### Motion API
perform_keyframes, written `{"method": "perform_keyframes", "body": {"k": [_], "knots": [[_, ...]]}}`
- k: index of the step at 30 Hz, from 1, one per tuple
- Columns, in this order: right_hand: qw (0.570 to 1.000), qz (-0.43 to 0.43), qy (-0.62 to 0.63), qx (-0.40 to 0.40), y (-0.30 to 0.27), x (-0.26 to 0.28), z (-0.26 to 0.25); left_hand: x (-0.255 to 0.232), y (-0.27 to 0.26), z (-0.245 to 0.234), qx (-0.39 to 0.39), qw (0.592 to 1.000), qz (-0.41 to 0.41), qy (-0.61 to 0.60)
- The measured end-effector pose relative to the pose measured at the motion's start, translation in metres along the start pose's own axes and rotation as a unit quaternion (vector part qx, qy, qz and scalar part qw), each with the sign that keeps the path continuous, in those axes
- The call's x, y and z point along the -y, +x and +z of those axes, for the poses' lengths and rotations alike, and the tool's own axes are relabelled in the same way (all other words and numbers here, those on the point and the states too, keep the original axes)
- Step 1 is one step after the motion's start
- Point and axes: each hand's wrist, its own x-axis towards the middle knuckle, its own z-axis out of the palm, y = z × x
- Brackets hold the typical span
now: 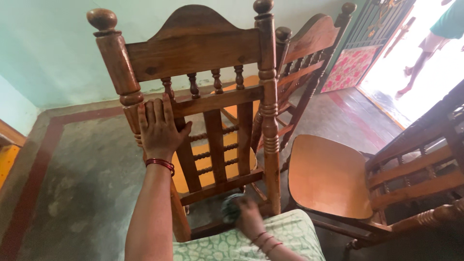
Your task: The person wipes the backrest and legs of a wooden chair using a patterned cloth. They hold the chair with one hand and clean with the other, moving systematically across the chair's surfaces.
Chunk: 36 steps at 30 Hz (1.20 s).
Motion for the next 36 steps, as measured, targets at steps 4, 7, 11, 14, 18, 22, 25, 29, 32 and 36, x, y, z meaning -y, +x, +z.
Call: {"method": "perform_keyframes", "body": {"k": [4,7,11,14,18,22,25,29,32,36], "knots": [[0.969,-0.158,0.005,0.189,-0.003,0.067,0.026,-0.001,0.000,0.002,0.004,1.000,-0.005,-0.011],[0.946,-0.223,-0.050,0.227,-0.003,0.069,0.033,0.000,-0.002,0.005,0.005,1.000,-0.004,-0.014],[0.951,-0.186,-0.028,0.244,0.003,0.043,0.025,0.001,-0.004,0.007,0.000,1.000,-0.001,-0.007],[0.968,-0.146,-0.023,0.205,0.001,0.009,0.005,0.001,-0.004,0.007,-0.001,1.000,-0.001,-0.021],[0.980,-0.117,-0.076,0.145,0.003,-0.041,-0.023,0.002,-0.005,0.004,0.010,0.999,-0.001,-0.044],[0.985,-0.059,-0.111,0.116,-0.006,-0.058,-0.047,-0.007,-0.024,0.003,0.014,0.999,-0.001,-0.050],[0.986,-0.056,-0.124,0.098,-0.012,-0.053,-0.048,-0.034,-0.072,0.004,0.081,0.993,-0.009,-0.086],[0.986,-0.029,-0.133,0.093,-0.013,-0.048,-0.043,-0.082,-0.175,-0.005,0.208,0.964,0.017,-0.161],[0.986,-0.031,-0.135,0.093,-0.012,-0.048,-0.041,-0.106,-0.241,-0.012,0.359,0.909,0.028,-0.207],[0.986,-0.014,-0.135,0.101,-0.008,-0.040,-0.044,-0.108,-0.300,-0.012,0.520,0.825,-0.002,-0.222]]}}
